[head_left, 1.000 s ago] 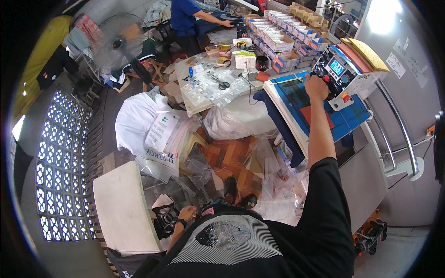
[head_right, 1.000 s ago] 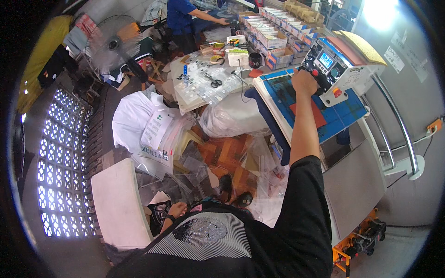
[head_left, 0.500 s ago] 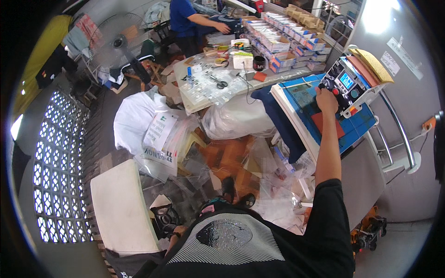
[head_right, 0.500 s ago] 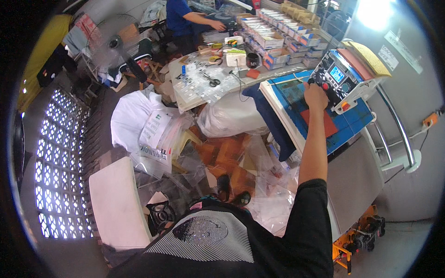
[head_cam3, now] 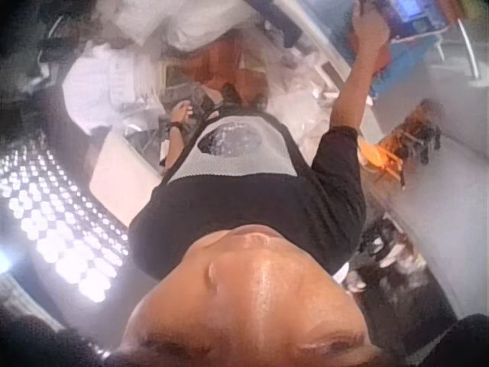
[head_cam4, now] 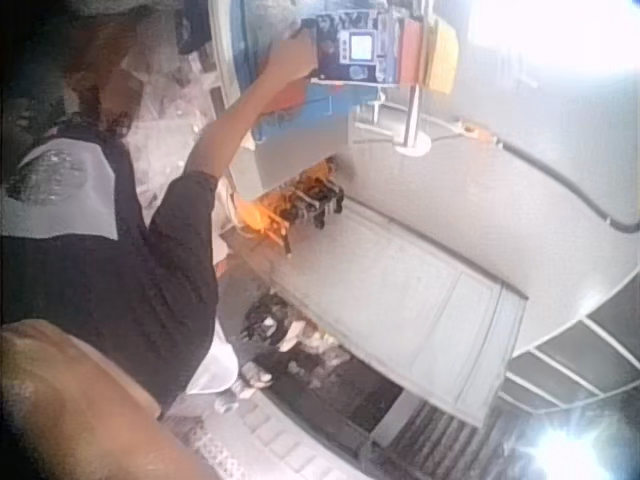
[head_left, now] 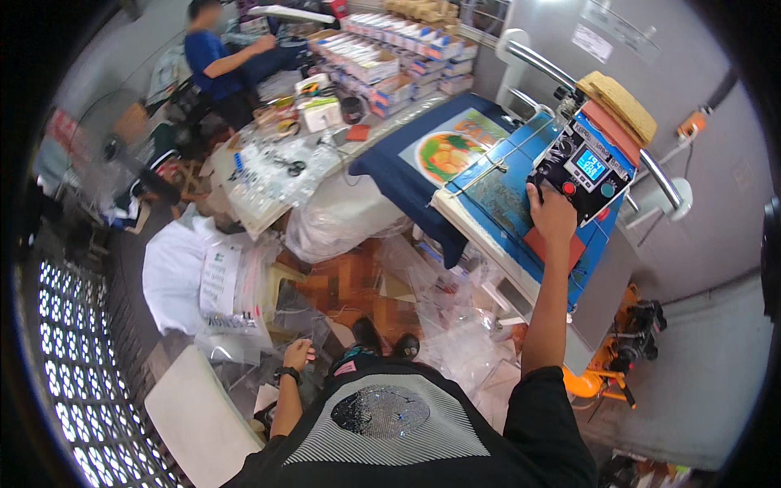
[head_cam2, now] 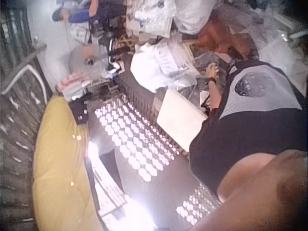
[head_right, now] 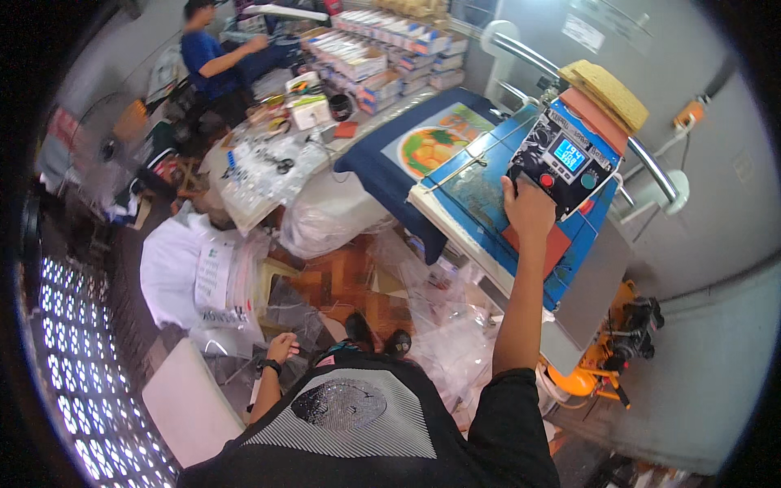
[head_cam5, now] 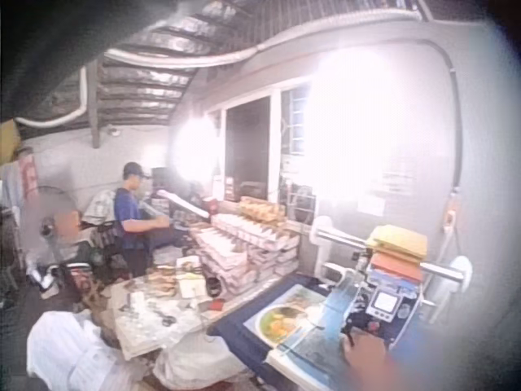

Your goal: The person trims a printed design with scissors, aligns it onto a shirt on a heat press, and then prepares a second white shirt by aligning it on the press and positioning a small tag.

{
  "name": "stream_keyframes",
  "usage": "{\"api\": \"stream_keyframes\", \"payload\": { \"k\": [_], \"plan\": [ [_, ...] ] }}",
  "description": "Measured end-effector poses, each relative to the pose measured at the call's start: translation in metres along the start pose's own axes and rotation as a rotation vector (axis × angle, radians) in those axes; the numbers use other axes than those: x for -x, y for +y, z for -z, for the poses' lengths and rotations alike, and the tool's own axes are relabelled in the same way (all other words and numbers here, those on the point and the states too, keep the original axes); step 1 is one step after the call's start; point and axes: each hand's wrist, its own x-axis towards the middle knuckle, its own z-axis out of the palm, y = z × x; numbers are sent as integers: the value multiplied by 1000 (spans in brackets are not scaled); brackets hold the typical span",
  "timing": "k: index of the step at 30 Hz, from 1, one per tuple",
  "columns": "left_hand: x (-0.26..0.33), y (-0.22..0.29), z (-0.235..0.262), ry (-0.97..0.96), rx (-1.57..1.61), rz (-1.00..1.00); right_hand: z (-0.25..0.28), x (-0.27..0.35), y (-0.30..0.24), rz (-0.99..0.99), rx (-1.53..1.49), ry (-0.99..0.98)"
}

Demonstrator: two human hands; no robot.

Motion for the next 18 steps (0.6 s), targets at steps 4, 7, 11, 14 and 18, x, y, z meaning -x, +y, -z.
{"api": "stream_keyframes", "payload": {
  "k": [4,7,11,14,18],
  "plan": [
    [-8,-1,-11,-49,-57,101,19,33,33,-21,-64,91],
    [-9,-26,-29,-208,-400,88,29,60,63,-79,-29,156],
    [-27,-114,17,-378,-1102,-339,29,90,79,-163,-6,285],
    [-40,-100,4,-458,-1012,-42,45,108,99,-264,131,205],
    [-90,-47,18,-509,-1066,113,44,119,124,-276,218,212]
  ]
}}
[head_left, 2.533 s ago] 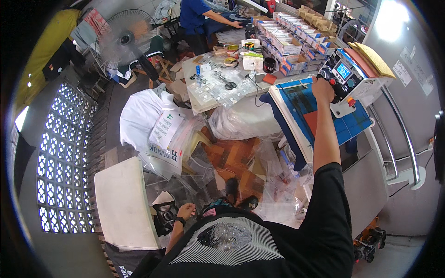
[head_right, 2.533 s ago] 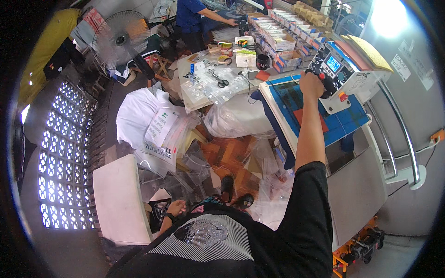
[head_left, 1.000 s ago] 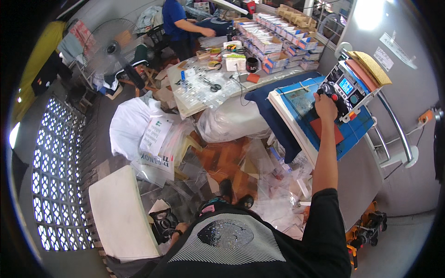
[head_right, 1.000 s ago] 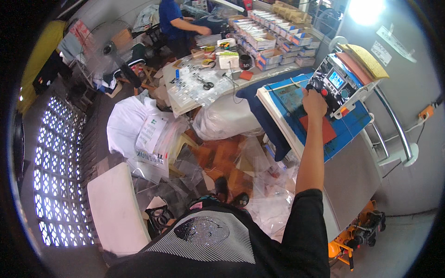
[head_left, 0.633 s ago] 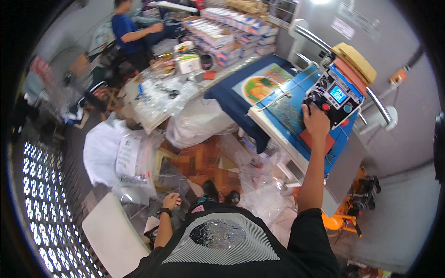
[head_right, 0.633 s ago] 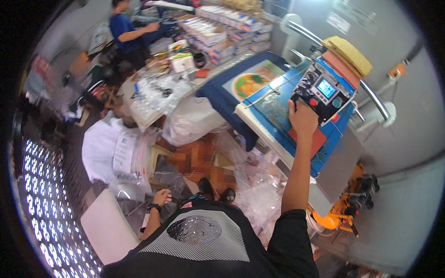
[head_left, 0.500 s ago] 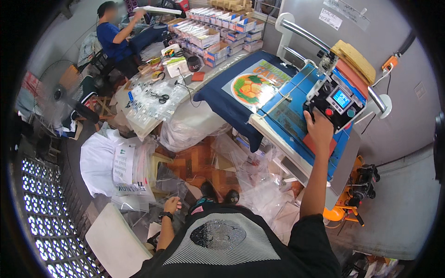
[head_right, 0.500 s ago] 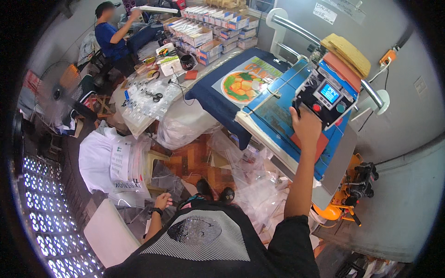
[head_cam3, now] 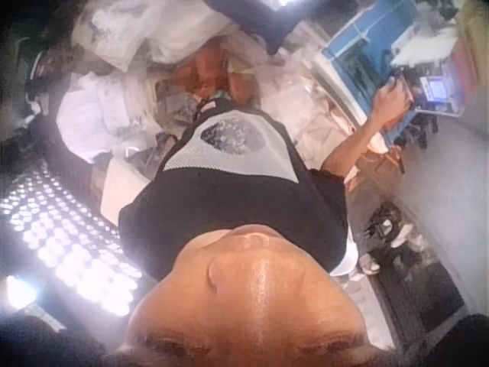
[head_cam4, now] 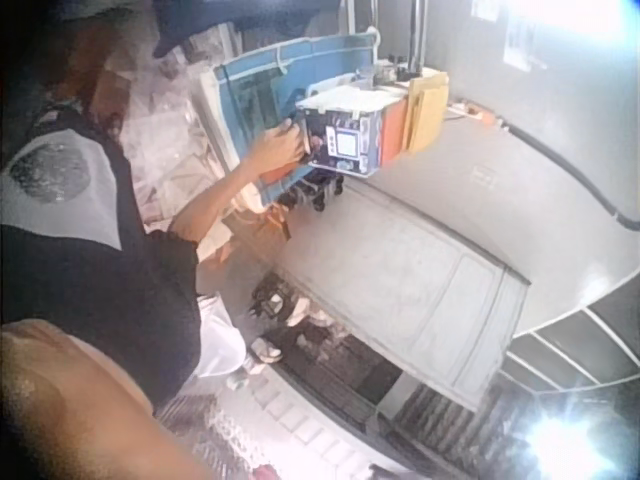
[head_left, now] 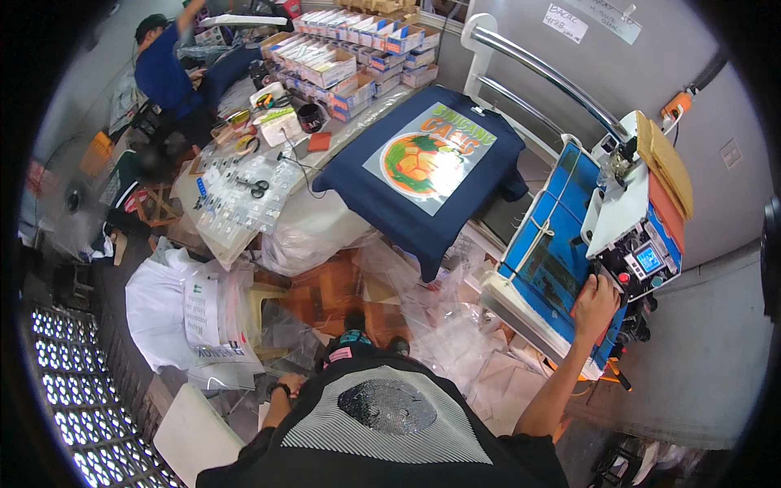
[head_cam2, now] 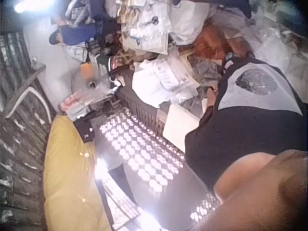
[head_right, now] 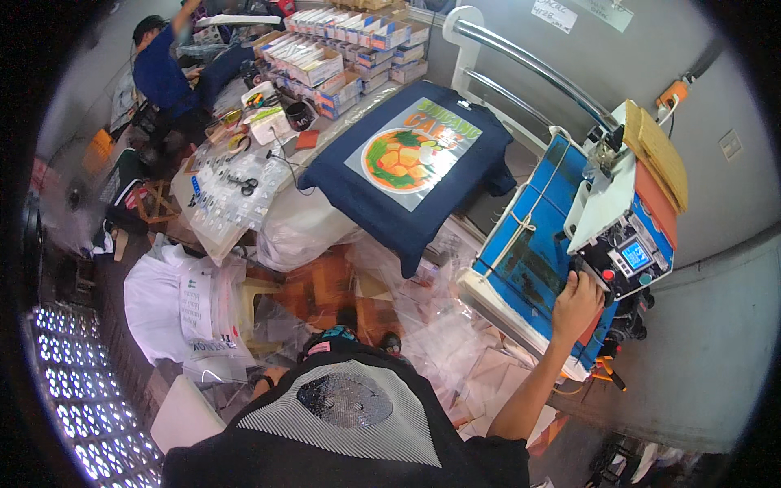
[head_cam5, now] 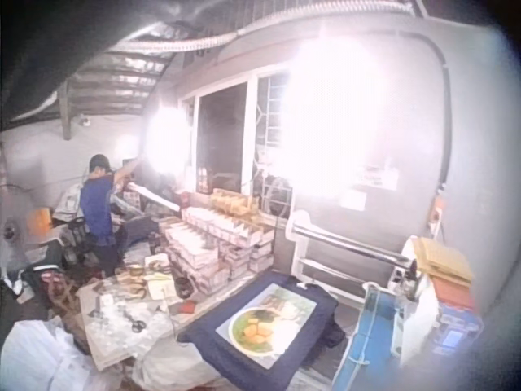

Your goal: The person trims a printed design with scissors, aligns it onto a shirt on a heat press, and then prepares a second white shirt by aligning it on the press and positioning a small tag.

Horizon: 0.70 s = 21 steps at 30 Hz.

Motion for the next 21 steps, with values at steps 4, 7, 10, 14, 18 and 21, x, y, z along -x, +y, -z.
{"api": "stream_keyframes", "payload": {
  "k": [4,7,10,14,18,21],
  "plan": [
    [-33,49,113,135,-8,-128,4,5,7,-59,-12,46],
    [-56,131,200,280,402,-144,0,9,-16,-47,-32,262],
    [-87,149,286,610,428,-390,1,44,-127,-55,-290,512],
    [-120,236,372,784,687,-431,-56,94,-254,-312,-940,-169],
    [-145,278,446,730,959,-408,-163,147,-256,-1151,-1138,-346],
    [-159,298,478,457,1026,-453,-196,170,-241,-1371,-1235,-572]
  ]
}}
